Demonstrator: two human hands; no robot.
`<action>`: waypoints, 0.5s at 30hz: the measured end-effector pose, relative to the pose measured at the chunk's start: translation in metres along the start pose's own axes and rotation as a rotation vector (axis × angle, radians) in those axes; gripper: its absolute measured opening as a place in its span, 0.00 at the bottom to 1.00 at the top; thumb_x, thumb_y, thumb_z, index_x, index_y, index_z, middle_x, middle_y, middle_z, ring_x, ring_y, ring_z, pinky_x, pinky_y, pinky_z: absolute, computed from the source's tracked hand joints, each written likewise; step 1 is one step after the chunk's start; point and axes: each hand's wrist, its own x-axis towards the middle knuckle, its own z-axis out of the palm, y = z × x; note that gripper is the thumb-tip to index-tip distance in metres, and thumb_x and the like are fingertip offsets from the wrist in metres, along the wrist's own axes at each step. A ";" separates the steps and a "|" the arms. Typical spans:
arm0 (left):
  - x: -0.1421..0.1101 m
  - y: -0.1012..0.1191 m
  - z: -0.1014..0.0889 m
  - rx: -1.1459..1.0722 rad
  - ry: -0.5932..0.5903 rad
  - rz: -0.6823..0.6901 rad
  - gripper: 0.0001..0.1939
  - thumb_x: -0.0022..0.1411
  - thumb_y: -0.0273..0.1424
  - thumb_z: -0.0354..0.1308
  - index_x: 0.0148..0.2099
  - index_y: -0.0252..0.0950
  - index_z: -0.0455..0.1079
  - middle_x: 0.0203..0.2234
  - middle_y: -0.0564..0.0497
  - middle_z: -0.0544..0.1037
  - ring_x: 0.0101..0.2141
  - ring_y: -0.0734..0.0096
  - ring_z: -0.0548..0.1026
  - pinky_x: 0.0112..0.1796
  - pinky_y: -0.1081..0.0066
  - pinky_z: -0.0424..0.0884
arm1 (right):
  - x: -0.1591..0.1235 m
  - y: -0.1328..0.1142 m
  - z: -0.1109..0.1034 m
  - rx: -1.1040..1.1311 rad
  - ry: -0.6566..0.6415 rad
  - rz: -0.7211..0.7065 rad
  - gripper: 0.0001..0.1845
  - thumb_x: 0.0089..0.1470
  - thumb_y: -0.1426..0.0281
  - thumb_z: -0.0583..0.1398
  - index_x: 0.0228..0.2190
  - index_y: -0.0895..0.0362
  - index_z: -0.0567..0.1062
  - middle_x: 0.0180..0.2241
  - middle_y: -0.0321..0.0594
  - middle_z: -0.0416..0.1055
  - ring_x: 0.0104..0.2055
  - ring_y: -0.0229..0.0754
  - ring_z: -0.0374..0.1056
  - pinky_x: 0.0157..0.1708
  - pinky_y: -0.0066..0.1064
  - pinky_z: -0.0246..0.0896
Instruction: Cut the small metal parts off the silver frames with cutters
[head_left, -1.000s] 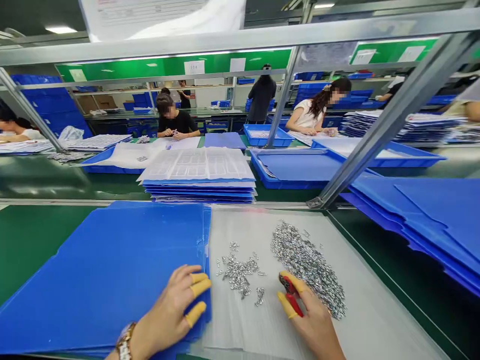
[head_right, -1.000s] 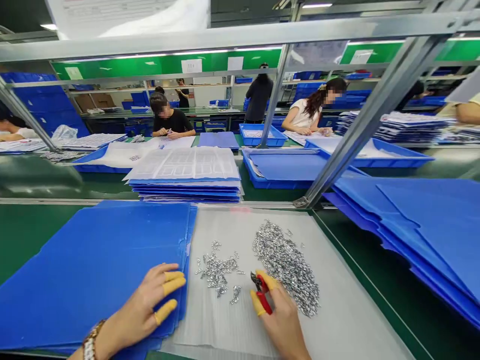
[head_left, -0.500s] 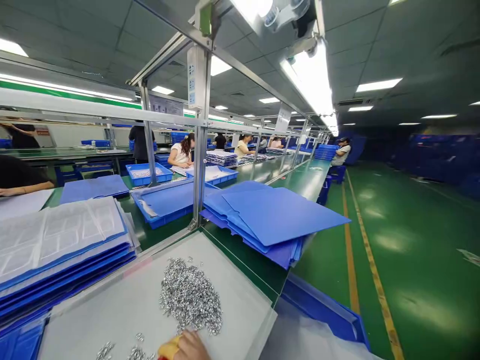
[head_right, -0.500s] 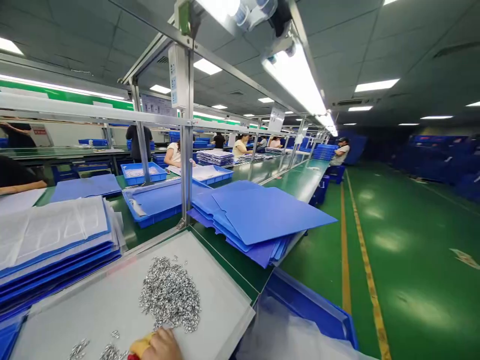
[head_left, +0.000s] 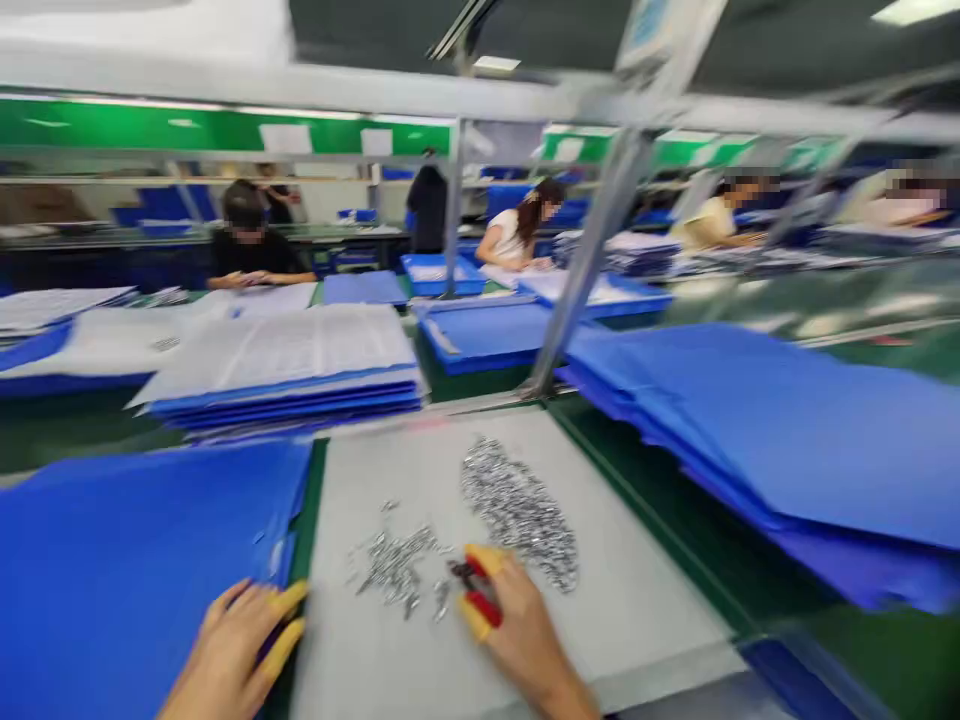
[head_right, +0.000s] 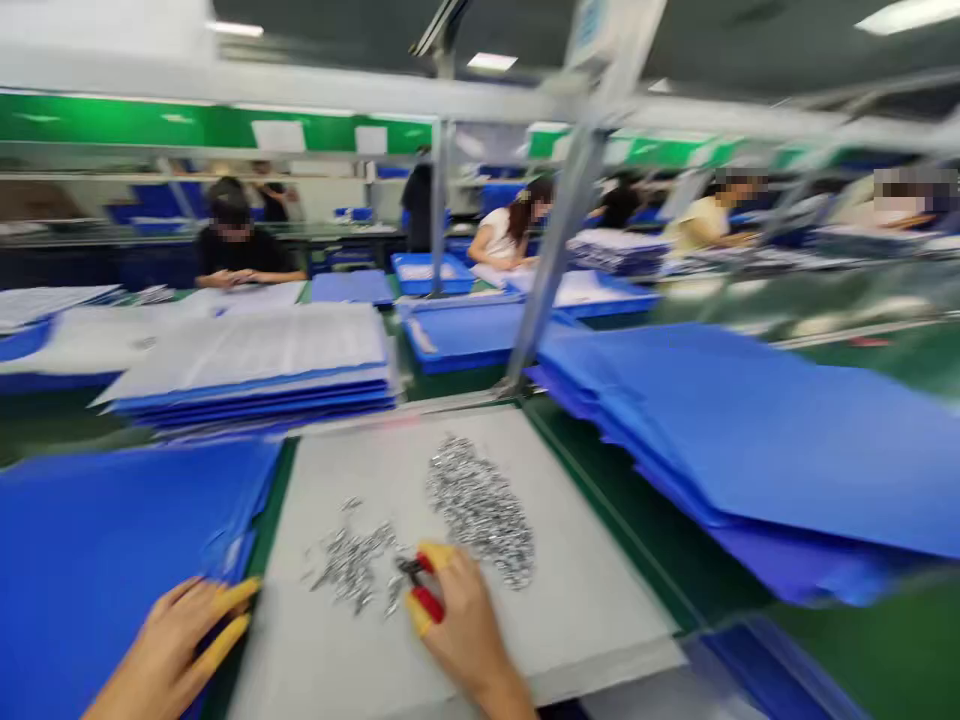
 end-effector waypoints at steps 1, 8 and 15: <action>-0.003 0.007 -0.013 0.013 -0.079 -0.060 0.16 0.63 0.39 0.55 0.53 0.52 0.68 0.43 0.51 0.77 0.43 0.61 0.75 0.46 0.58 0.71 | 0.004 0.001 -0.007 0.026 -0.005 -0.006 0.20 0.54 0.64 0.56 0.50 0.49 0.69 0.44 0.42 0.74 0.46 0.49 0.69 0.47 0.42 0.65; 0.050 0.051 -0.008 -0.090 -0.224 -0.199 0.17 0.63 0.33 0.53 0.54 0.43 0.68 0.40 0.46 0.75 0.41 0.60 0.71 0.43 0.59 0.67 | 0.011 0.006 -0.009 0.047 -0.044 -0.076 0.21 0.58 0.63 0.54 0.53 0.50 0.64 0.44 0.41 0.72 0.44 0.46 0.70 0.46 0.41 0.67; 0.085 0.061 0.017 0.087 -0.304 -0.222 0.14 0.62 0.28 0.52 0.49 0.41 0.71 0.36 0.46 0.73 0.39 0.59 0.68 0.39 0.61 0.65 | 0.010 0.007 -0.007 -0.006 -0.016 -0.091 0.21 0.58 0.61 0.55 0.52 0.51 0.66 0.44 0.42 0.73 0.44 0.47 0.70 0.45 0.41 0.67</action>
